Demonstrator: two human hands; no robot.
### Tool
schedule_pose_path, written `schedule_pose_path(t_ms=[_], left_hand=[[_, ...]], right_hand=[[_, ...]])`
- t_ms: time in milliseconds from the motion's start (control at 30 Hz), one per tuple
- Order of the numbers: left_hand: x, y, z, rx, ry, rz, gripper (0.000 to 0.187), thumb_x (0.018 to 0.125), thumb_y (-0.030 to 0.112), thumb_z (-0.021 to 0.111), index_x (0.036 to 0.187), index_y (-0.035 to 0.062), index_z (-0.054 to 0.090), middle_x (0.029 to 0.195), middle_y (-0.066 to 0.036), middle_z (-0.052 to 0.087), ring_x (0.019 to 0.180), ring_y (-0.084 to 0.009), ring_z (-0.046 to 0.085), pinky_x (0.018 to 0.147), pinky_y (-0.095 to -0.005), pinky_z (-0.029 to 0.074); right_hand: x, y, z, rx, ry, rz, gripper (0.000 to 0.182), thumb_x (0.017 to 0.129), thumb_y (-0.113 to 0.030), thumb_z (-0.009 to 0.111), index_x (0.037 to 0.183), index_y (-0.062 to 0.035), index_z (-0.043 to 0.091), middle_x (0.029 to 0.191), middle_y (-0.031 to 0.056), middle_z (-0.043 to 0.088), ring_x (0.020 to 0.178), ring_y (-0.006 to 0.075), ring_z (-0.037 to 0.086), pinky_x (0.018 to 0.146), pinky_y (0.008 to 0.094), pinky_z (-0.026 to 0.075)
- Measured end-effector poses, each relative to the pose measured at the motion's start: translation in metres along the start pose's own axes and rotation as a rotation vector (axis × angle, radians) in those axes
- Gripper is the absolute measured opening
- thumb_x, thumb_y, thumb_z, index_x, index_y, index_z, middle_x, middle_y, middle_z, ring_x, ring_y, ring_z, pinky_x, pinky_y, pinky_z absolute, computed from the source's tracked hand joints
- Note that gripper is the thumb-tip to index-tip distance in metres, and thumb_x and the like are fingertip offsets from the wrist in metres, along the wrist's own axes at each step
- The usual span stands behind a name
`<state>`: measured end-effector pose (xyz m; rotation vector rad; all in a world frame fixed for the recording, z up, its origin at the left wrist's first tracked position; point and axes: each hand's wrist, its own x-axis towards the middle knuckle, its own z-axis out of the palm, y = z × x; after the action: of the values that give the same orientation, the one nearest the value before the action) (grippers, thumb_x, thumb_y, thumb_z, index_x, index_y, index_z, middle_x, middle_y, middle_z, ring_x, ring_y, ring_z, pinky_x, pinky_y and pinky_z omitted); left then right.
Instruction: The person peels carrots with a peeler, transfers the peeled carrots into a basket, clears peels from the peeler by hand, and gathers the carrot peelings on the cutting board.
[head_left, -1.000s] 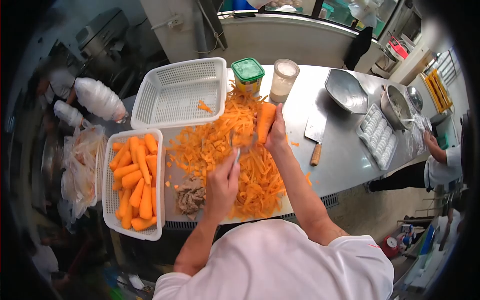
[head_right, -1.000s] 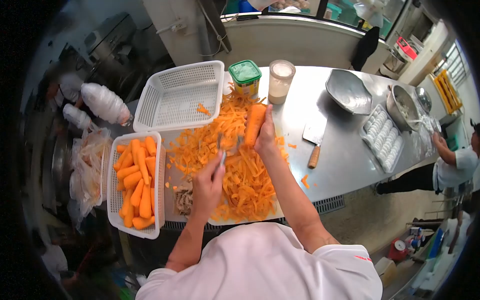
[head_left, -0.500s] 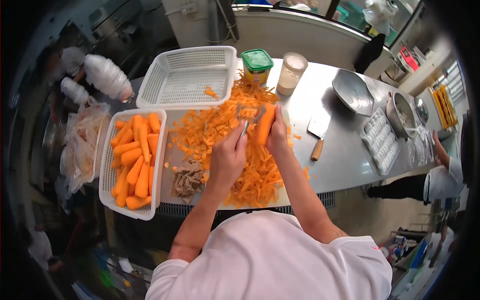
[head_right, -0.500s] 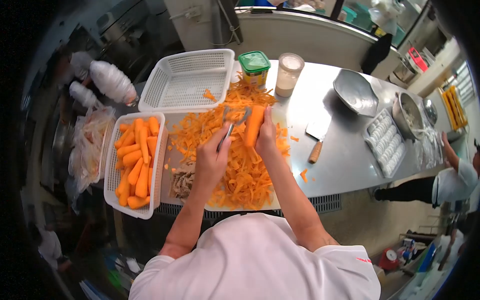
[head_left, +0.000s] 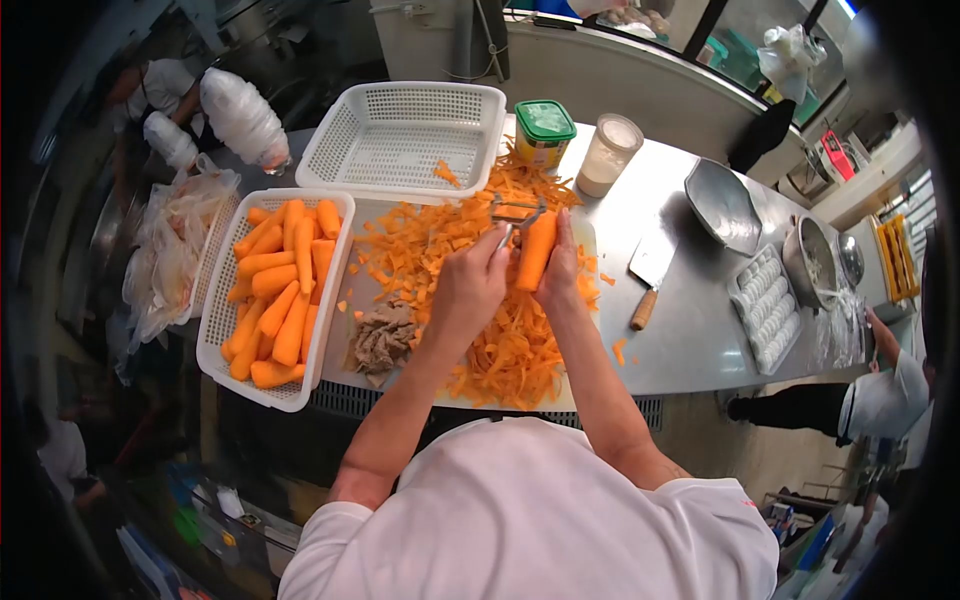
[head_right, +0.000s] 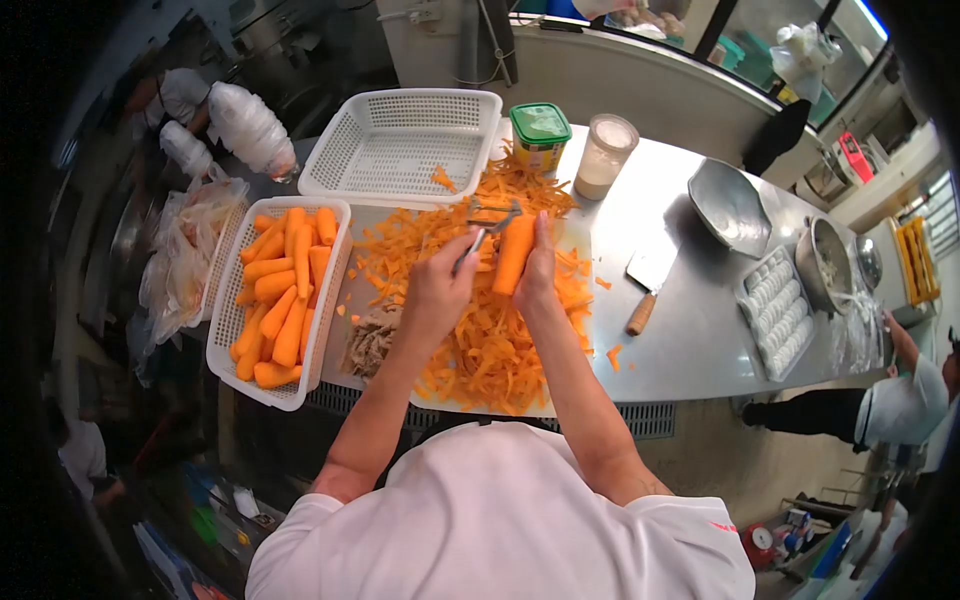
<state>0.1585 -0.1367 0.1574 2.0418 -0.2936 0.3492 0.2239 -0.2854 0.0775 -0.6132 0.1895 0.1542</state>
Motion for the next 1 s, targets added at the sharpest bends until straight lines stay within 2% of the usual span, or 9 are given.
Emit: schedule_pose_path(t_ms=[67, 133, 200, 300, 467, 600, 667, 833, 1000], left_hand=[[-0.005, 0.012, 0.007, 0.07, -0.028, -0.046, 0.031, 0.094, 0.009, 0.059, 0.123, -0.0017, 0.062, 0.079, -0.023, 0.065, 0.066, -0.0336, 0.066, 0.062, -0.0395, 0.05], [-0.042, 0.009, 0.006, 0.067, -0.028, 0.012, 0.031, 0.094, 0.008, 0.059, 0.123, -0.0015, 0.063, 0.077, -0.022, 0.066, 0.065, -0.0339, 0.066, 0.062, -0.0393, 0.05], [-0.059, 0.007, 0.0, 0.054, -0.037, 0.07, 0.03, 0.094, 0.008, 0.059, 0.123, -0.0013, 0.063, 0.075, -0.021, 0.066, 0.064, -0.0341, 0.065, 0.062, -0.0392, 0.05], [-0.058, 0.016, -0.016, -0.019, -0.205, -0.145, 0.031, 0.094, 0.007, 0.059, 0.123, -0.001, 0.063, 0.074, -0.022, 0.065, 0.065, -0.0354, 0.065, 0.061, -0.0387, 0.05], [0.005, -0.002, 0.016, -0.029, 0.001, -0.035, 0.031, 0.094, 0.008, 0.059, 0.124, -0.0001, 0.063, 0.076, -0.021, 0.065, 0.064, -0.0198, 0.065, 0.059, -0.0351, 0.047], [-0.05, 0.013, -0.001, 0.062, -0.102, 0.001, 0.032, 0.094, 0.009, 0.059, 0.124, -0.0004, 0.063, 0.074, -0.021, 0.064, 0.062, -0.0173, 0.063, 0.058, -0.0346, 0.047], [-0.069, 0.012, -0.017, -0.06, -0.25, -0.121, 0.031, 0.094, 0.009, 0.059, 0.123, -0.001, 0.063, 0.072, -0.022, 0.061, 0.06, -0.0241, 0.062, 0.058, -0.0371, 0.046], [-0.002, 0.011, 0.009, -0.072, -0.03, -0.081, 0.031, 0.094, 0.008, 0.059, 0.123, -0.0008, 0.063, 0.073, -0.022, 0.061, 0.06, -0.0207, 0.061, 0.058, -0.0357, 0.047], [-0.059, 0.017, -0.002, 0.03, -0.12, 0.029, 0.031, 0.093, 0.008, 0.06, 0.123, -0.0013, 0.063, 0.071, -0.02, 0.061, 0.058, -0.0165, 0.058, 0.058, -0.0335, 0.047]], right_hand=[[-0.004, -0.004, 0.013, -0.025, -0.019, 0.002, 0.054, 0.1, -0.059, 0.039, 0.111, -0.009, 0.057, 0.091, 0.0094, 0.065, 0.075, 0.0214, 0.064, 0.064, 0.0345, 0.056], [-0.002, -0.018, 0.027, 0.031, 0.173, -0.1, 0.054, 0.1, -0.059, 0.039, 0.109, -0.0085, 0.058, 0.089, 0.0094, 0.065, 0.071, 0.0206, 0.062, 0.061, 0.0337, 0.055], [0.013, -0.019, -0.002, 0.052, 0.177, -0.122, 0.055, 0.101, -0.058, 0.037, 0.111, -0.0072, 0.056, 0.089, 0.0102, 0.064, 0.072, 0.0213, 0.062, 0.062, 0.0335, 0.054], [0.01, -0.019, -0.013, -0.017, 0.169, -0.136, 0.059, 0.103, -0.057, 0.03, 0.113, -0.0049, 0.054, 0.093, 0.0115, 0.062, 0.075, 0.022, 0.061, 0.063, 0.0339, 0.054], [-0.003, -0.004, 0.009, -0.101, 0.135, -0.063, 0.058, 0.102, -0.058, 0.032, 0.115, -0.0078, 0.058, 0.095, 0.0099, 0.065, 0.077, 0.0199, 0.062, 0.062, 0.033, 0.054], [0.002, -0.011, 0.009, 0.112, 0.243, -0.092, 0.059, 0.102, -0.06, 0.032, 0.112, -0.0084, 0.058, 0.089, 0.008, 0.063, 0.077, 0.0193, 0.062, 0.062, 0.033, 0.054], [0.006, -0.018, -0.021, 0.078, 0.176, -0.094, 0.059, 0.1, -0.062, 0.034, 0.11, -0.0088, 0.058, 0.087, 0.0074, 0.062, 0.075, 0.0197, 0.062, 0.062, 0.0331, 0.055], [-0.004, -0.007, 0.001, -0.011, 0.096, -0.021, 0.06, 0.096, -0.066, 0.041, 0.103, -0.0091, 0.057, 0.08, 0.0068, 0.061, 0.067, 0.0196, 0.06, 0.057, 0.0318, 0.052], [0.005, -0.022, -0.022, 0.051, 0.094, -0.04, 0.056, 0.099, -0.06, 0.04, 0.104, -0.0071, 0.057, 0.082, 0.0086, 0.062, 0.068, 0.0199, 0.06, 0.058, 0.0319, 0.052]])
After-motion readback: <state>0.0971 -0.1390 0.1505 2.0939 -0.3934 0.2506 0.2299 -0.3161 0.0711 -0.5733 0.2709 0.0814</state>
